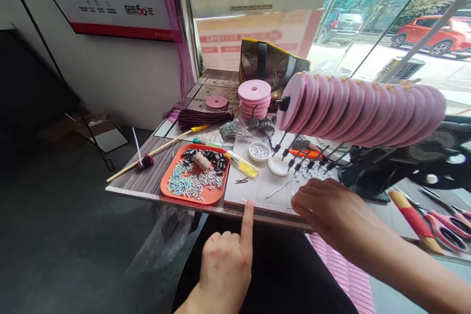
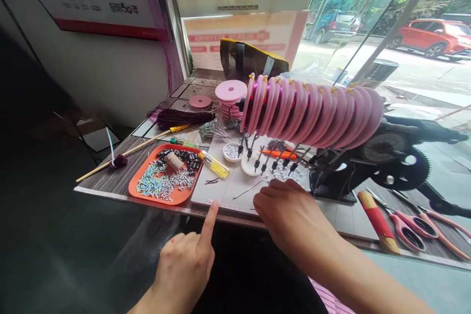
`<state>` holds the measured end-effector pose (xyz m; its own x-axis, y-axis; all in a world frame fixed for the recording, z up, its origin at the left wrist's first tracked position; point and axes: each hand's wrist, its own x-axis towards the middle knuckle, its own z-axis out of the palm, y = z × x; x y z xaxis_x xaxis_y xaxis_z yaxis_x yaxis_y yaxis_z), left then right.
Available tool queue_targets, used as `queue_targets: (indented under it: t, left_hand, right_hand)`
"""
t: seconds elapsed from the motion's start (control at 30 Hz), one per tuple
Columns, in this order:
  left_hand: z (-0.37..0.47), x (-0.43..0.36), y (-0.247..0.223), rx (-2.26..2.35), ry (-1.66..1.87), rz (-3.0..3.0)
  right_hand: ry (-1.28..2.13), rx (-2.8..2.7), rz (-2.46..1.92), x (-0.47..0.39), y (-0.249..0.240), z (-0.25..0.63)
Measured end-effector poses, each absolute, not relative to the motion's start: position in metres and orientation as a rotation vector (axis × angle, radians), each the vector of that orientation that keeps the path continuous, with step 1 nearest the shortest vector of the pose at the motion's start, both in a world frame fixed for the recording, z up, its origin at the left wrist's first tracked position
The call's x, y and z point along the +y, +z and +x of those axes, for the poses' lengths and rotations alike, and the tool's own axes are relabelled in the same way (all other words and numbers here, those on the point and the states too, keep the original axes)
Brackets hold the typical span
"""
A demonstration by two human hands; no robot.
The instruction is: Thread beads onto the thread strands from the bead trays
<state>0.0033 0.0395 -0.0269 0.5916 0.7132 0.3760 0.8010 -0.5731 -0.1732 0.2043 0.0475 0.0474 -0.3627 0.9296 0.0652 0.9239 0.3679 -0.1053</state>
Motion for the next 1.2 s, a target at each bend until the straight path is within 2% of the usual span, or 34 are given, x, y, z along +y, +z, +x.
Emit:
queue_targets:
  t: [0.43, 1.1, 1.2]
  left_hand:
    - [0.003, 0.046, -0.028, -1.213, -0.317, -2.434]
    - [0.010, 0.049, -0.027, -1.348, -0.217, -2.438]
    - [0.003, 0.053, -0.025, -1.447, -0.295, -2.547]
  right_hand:
    - [0.185, -2.720, -1.721, 0.051, 0.053, 0.252]
    - [0.244, -2.785, -1.637, 0.050, 0.062, 0.255]
    - [0.222, -2.770, -1.648, 0.050, 0.065, 0.256]
